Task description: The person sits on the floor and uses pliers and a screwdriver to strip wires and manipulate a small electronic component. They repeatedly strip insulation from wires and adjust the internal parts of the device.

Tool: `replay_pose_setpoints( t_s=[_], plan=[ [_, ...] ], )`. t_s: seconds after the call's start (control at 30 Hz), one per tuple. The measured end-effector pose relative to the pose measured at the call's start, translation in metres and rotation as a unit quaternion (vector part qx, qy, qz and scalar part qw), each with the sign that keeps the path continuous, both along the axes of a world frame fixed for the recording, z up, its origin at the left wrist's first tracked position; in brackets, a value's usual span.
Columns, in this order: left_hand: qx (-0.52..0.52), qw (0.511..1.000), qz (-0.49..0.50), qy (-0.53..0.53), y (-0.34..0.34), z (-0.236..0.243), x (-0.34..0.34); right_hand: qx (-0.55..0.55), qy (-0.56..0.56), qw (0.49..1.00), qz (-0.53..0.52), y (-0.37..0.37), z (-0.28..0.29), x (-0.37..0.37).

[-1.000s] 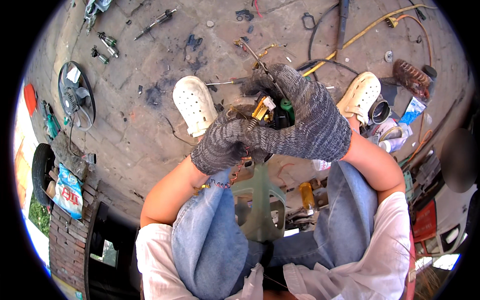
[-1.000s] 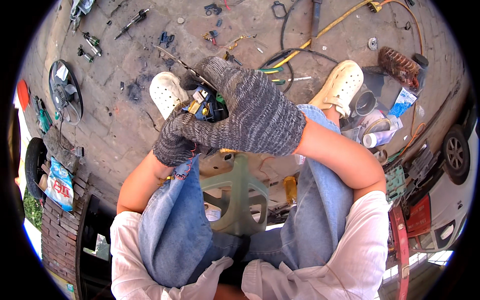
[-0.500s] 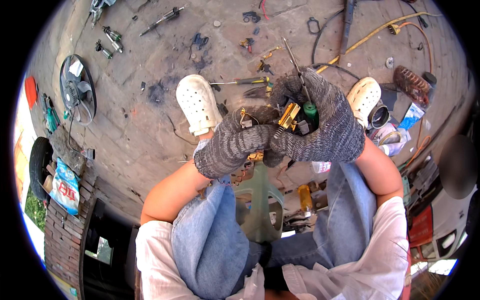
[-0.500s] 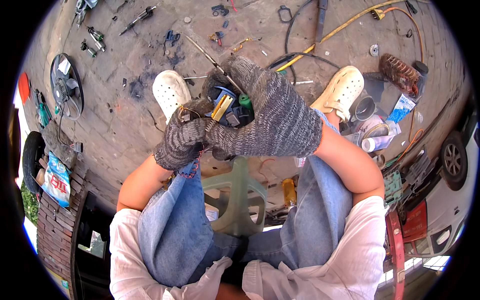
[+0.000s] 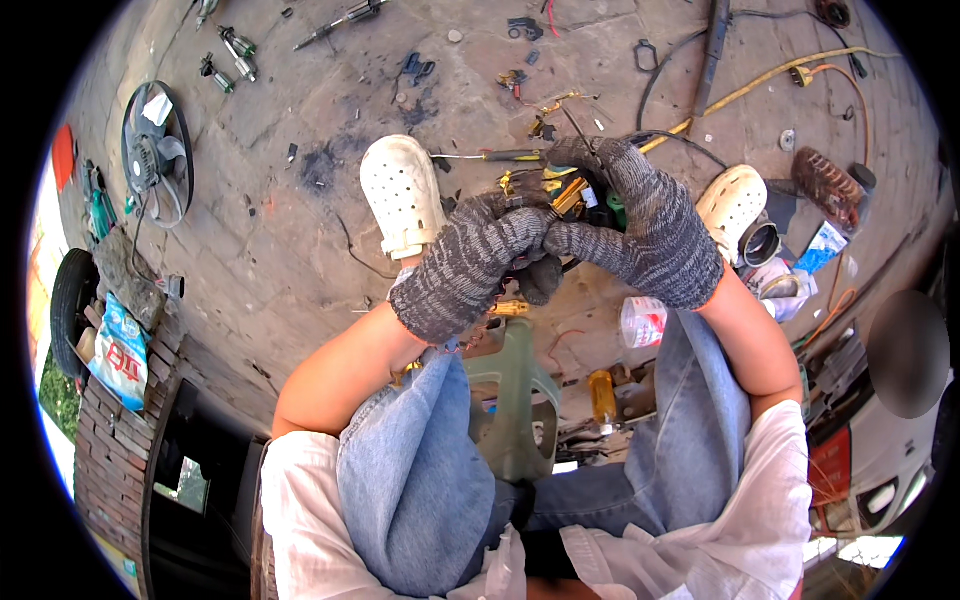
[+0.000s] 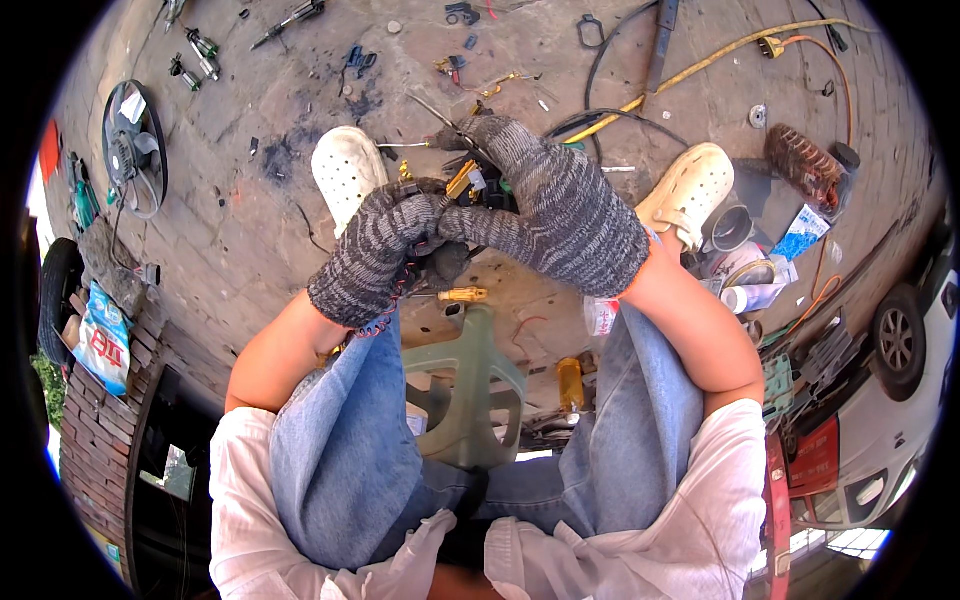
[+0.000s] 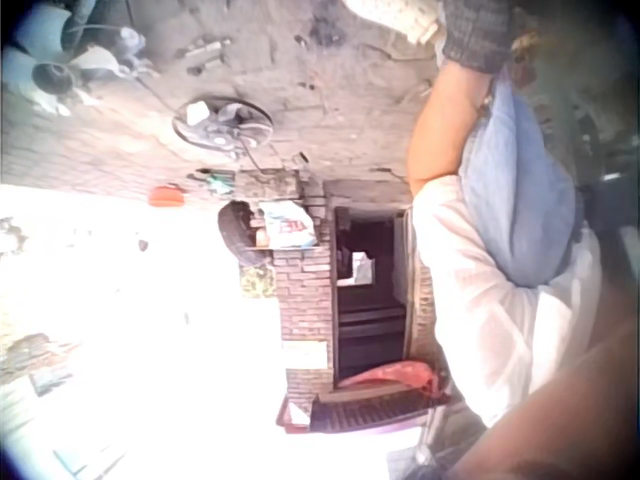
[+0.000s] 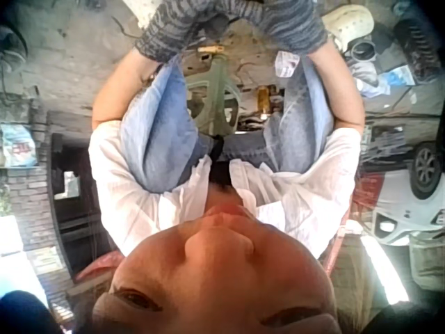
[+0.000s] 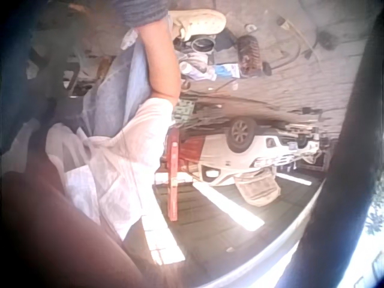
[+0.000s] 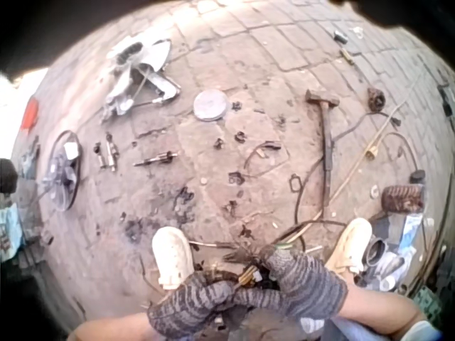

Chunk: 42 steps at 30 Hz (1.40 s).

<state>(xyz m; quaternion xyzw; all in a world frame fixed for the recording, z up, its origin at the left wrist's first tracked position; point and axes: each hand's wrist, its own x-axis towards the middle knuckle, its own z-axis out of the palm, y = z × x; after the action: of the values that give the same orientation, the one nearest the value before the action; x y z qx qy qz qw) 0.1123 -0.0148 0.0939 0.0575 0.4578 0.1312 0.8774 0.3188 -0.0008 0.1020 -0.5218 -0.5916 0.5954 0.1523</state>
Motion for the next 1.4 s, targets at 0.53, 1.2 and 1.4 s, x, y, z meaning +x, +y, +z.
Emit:
replay_pose_setpoints(
  t_s=[0.53,1.2,1.4],
  plan=[
    [0.150,0.981,-0.051,0.110,0.004,0.015,0.008,0.020,0.082,0.996,-0.031,0.000,0.001,-0.002],
    [0.393,0.870,-0.210,0.210,0.003,-0.013,0.008,-0.054,0.100,0.992,-0.062,-0.003,-0.023,0.002],
    [0.464,0.813,-0.277,0.220,0.005,-0.021,0.008,-0.163,0.173,0.964,-0.120,-0.009,-0.026,0.002]
  ],
)
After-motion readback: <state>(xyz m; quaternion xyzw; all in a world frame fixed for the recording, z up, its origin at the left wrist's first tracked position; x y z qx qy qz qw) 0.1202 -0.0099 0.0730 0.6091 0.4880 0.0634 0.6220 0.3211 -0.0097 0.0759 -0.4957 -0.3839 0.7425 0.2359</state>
